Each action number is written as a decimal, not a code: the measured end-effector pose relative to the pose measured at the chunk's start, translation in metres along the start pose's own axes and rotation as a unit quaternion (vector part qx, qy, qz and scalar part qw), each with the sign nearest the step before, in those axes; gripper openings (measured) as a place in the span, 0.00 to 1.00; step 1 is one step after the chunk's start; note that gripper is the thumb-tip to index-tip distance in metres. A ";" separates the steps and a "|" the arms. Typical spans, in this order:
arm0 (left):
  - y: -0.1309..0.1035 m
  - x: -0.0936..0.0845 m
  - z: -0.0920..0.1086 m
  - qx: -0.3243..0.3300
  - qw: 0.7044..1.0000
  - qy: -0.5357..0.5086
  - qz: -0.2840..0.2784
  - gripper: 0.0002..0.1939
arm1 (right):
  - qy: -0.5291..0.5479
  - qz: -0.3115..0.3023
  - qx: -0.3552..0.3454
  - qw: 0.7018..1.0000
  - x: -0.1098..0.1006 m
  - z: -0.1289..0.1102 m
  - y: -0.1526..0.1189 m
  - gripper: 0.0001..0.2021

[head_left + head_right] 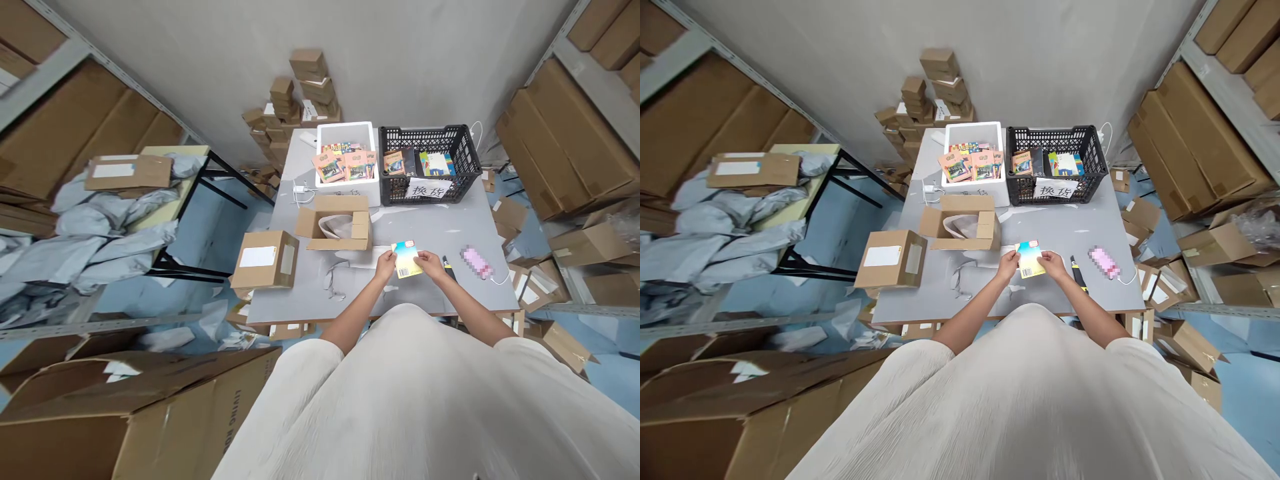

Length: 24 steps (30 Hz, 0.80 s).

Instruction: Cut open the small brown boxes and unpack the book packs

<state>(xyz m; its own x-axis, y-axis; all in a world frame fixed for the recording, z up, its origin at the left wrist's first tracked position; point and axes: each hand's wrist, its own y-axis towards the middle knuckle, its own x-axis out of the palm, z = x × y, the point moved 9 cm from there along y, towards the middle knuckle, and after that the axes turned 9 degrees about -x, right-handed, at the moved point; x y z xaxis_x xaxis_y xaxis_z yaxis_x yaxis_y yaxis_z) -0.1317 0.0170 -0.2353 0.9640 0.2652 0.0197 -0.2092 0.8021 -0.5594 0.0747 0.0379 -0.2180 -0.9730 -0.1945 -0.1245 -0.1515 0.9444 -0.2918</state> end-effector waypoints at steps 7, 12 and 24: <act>-0.015 0.024 -0.003 -0.036 0.998 0.024 -0.048 0.14 | -0.055 0.048 -0.063 0.995 -0.001 -0.025 -0.006 0.19; -0.025 0.035 0.009 -0.011 0.999 -0.004 -0.049 0.15 | -0.103 -0.020 -0.165 0.981 0.022 -0.053 -0.021 0.15; -0.020 0.015 0.020 -0.042 0.997 -0.061 -0.013 0.24 | -0.077 -0.005 -0.020 0.997 -0.012 -0.012 -0.011 0.16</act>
<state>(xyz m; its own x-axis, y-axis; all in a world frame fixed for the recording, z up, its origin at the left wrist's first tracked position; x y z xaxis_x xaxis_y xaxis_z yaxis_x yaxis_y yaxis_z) -0.1168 0.0158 -0.2069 0.9406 0.3123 0.1331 -0.1649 0.7631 -0.6249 0.0858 0.0325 -0.2022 -0.9336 -0.2392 -0.2666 -0.1705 0.9514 -0.2566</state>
